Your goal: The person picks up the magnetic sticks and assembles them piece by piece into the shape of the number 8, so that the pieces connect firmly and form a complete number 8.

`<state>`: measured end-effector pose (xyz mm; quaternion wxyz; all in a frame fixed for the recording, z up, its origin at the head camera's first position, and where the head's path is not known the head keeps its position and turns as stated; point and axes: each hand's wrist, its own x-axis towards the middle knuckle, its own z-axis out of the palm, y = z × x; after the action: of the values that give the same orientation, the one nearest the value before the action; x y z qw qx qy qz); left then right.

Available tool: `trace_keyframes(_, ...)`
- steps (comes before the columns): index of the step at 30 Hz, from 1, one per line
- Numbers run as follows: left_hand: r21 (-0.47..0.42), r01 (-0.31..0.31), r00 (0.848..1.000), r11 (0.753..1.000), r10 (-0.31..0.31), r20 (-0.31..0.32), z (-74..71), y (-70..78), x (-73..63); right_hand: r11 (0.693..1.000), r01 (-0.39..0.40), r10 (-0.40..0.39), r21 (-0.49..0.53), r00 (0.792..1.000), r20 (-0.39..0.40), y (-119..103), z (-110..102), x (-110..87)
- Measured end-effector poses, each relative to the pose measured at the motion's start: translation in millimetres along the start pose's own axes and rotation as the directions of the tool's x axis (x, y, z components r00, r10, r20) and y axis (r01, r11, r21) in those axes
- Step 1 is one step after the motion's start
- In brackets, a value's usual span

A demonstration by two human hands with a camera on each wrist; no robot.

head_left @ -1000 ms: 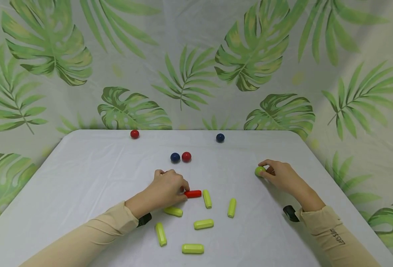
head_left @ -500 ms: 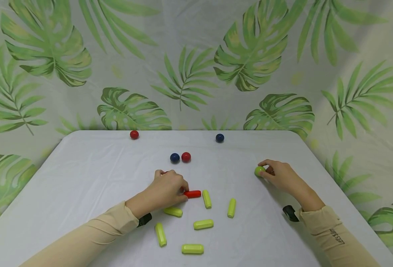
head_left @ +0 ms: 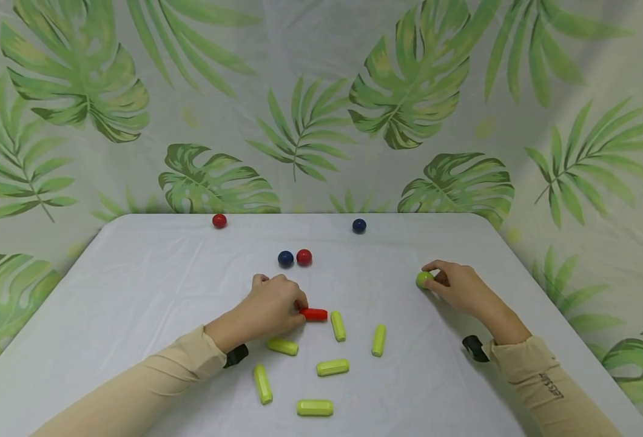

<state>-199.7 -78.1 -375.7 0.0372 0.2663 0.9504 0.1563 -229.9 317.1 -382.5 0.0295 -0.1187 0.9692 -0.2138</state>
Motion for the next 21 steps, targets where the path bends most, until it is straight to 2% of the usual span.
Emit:
trace_keyframes(7,-0.009,0.026,1.0,1.0,-0.026,0.002,-14.7,-0.8,10.6,1.0,0.006,-0.006,0.026,1.0,0.001,2.2,-0.4,3.6)
trace_keyframes(15,-0.001,0.035,0.999,0.999,-0.035,-0.01,-24.2,-7.7,36.6,0.998,0.02,-0.02,0.054,1.0,0.005,-1.4,0.7,13.5)
trace_keyframes(21,0.005,0.042,0.999,0.999,-0.042,0.008,-23.4,-8.7,57.5,0.997,0.022,-0.024,0.08,1.0,0.02,-7.1,3.1,21.4)
